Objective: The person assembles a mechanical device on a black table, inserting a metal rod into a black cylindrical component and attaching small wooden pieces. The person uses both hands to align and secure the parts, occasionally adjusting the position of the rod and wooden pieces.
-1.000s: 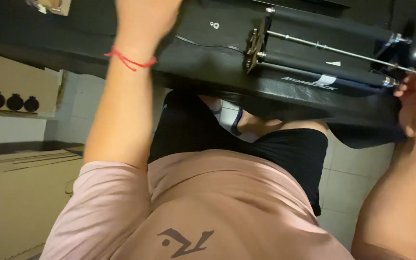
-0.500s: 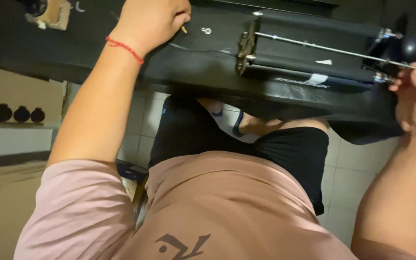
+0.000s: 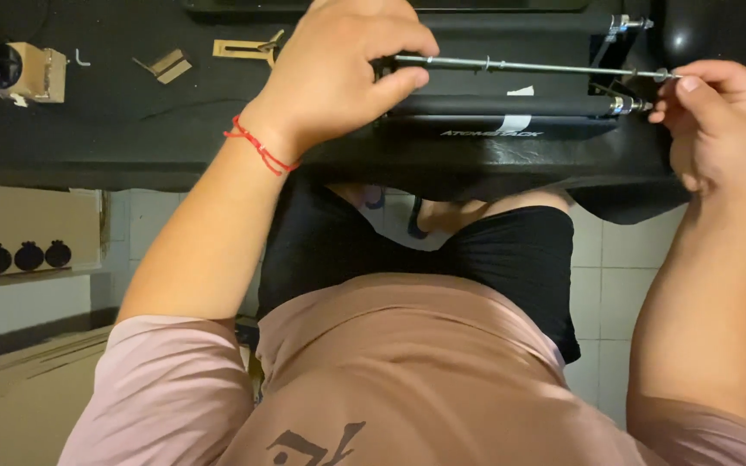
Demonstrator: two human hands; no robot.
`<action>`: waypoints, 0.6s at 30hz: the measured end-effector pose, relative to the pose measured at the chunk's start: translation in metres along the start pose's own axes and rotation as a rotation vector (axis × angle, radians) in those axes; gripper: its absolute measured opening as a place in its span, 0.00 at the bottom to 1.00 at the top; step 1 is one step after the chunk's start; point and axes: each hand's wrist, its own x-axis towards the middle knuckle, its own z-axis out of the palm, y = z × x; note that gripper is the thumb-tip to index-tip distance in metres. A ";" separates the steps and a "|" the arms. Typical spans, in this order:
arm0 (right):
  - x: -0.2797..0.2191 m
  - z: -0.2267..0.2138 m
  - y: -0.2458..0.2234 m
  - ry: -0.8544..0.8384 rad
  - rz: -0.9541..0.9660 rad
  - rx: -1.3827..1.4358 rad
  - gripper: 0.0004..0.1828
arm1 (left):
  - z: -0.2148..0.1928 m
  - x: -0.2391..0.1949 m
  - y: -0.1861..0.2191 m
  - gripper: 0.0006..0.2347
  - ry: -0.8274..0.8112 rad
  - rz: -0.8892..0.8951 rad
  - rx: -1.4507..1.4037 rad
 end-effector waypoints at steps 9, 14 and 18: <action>0.000 0.000 0.000 -0.017 0.011 -0.026 0.06 | 0.004 -0.005 -0.007 0.04 -0.061 -0.037 -0.015; 0.000 0.000 0.000 -0.012 0.024 0.007 0.06 | -0.001 -0.005 -0.003 0.08 -0.031 -0.008 -0.120; -0.002 -0.001 -0.003 -0.037 0.000 -0.068 0.05 | -0.001 -0.007 -0.009 0.09 -0.081 -0.050 -0.230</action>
